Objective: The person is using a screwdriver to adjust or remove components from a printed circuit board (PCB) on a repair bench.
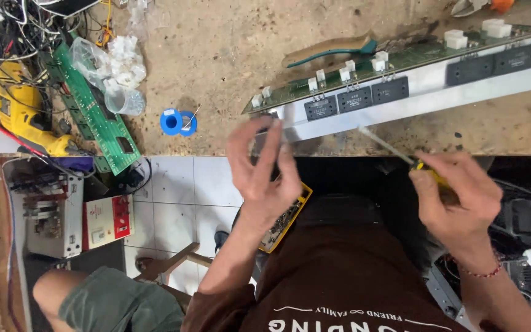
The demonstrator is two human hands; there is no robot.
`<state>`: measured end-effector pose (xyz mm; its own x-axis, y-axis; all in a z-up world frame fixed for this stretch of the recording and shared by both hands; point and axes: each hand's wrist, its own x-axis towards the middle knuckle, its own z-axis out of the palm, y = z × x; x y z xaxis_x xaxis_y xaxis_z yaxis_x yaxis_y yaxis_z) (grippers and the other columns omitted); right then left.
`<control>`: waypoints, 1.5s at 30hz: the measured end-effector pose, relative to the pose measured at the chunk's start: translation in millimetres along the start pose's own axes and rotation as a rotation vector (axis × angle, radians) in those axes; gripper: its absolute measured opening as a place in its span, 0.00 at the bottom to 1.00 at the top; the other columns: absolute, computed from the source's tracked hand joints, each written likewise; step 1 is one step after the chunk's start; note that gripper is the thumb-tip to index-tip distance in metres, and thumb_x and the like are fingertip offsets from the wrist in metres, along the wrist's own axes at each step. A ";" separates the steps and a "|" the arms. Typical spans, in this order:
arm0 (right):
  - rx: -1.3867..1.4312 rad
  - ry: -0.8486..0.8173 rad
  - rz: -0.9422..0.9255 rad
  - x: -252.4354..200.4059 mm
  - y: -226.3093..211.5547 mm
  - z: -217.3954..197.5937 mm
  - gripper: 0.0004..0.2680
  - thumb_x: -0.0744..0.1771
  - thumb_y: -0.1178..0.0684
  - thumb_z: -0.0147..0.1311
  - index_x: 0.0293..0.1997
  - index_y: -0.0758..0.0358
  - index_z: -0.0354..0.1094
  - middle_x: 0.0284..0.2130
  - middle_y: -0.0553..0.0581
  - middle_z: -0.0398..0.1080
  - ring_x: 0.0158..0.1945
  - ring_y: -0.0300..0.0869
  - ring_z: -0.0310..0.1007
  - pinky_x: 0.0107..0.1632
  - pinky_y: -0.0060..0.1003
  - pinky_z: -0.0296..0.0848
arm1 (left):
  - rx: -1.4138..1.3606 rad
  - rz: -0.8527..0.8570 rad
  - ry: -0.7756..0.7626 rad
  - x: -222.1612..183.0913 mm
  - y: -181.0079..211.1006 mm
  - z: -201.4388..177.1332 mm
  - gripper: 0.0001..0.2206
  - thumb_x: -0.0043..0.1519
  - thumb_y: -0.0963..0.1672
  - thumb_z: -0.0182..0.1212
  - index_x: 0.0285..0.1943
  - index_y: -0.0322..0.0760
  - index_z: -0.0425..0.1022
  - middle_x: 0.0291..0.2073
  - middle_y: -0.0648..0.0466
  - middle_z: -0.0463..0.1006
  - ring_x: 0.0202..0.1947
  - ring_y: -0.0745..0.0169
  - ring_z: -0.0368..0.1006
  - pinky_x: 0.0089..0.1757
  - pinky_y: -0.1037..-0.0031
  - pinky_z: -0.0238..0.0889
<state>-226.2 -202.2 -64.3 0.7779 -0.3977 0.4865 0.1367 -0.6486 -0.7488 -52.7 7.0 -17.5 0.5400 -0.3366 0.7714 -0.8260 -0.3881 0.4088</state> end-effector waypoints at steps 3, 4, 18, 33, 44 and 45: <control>-0.160 -0.013 -0.173 22.3 -2.9 -12.2 0.07 0.69 0.74 0.66 0.53 0.85 0.77 0.39 0.76 0.73 0.34 0.52 0.69 0.34 0.38 0.67 | -0.085 -0.068 -0.100 -0.7 29.4 2.9 0.11 0.67 0.38 0.55 0.57 0.27 0.74 0.54 0.37 0.72 0.38 0.51 0.71 0.39 0.66 0.69; -0.255 -0.057 -0.259 31.9 -4.5 -16.4 0.08 0.71 0.73 0.71 0.55 0.83 0.80 0.40 0.73 0.72 0.35 0.51 0.67 0.36 0.39 0.65 | -0.188 -0.130 -0.196 -2.1 39.1 3.3 0.14 0.69 0.37 0.54 0.62 0.26 0.73 0.61 0.36 0.70 0.30 0.57 0.70 0.36 0.69 0.70; -0.543 -0.272 -0.538 85.7 -1.3 -32.0 0.09 0.78 0.78 0.64 0.67 0.83 0.77 0.60 0.79 0.73 0.56 0.64 0.80 0.50 0.49 0.81 | 0.150 -0.004 -0.356 1.7 32.5 13.2 0.07 0.58 0.33 0.55 0.42 0.25 0.75 0.66 0.50 0.72 0.18 0.66 0.57 0.23 0.75 0.45; 0.134 -0.602 0.347 115.8 -49.5 -28.3 0.15 0.76 0.69 0.43 0.73 0.65 0.54 0.46 0.63 0.59 0.17 0.37 0.50 0.20 0.27 0.57 | 0.231 0.052 -0.557 14.3 27.6 -3.1 0.12 0.56 0.33 0.57 0.48 0.27 0.77 0.70 0.45 0.68 0.21 0.62 0.65 0.26 0.74 0.58; 0.354 -0.820 0.374 98.4 -7.7 -39.8 0.20 0.71 0.68 0.37 0.73 0.53 0.49 0.55 0.52 0.63 0.16 0.36 0.62 0.19 0.24 0.69 | 0.150 0.018 -0.579 18.6 24.3 -5.7 0.13 0.53 0.32 0.55 0.46 0.26 0.76 0.69 0.41 0.67 0.22 0.65 0.67 0.25 0.75 0.55; 0.249 -0.715 0.201 96.8 -8.0 -35.0 0.20 0.72 0.74 0.42 0.73 0.66 0.49 0.60 0.64 0.61 0.24 0.38 0.65 0.24 0.26 0.69 | 0.147 0.020 -0.576 18.4 23.7 -5.3 0.14 0.53 0.32 0.55 0.46 0.26 0.77 0.69 0.42 0.67 0.21 0.66 0.65 0.24 0.76 0.53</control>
<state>-173.5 -258.2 4.5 0.9969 0.0773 -0.0142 0.0188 -0.4099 -0.9119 -63.2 -3.8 9.0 0.5594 -0.7406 0.3722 -0.8280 -0.4781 0.2931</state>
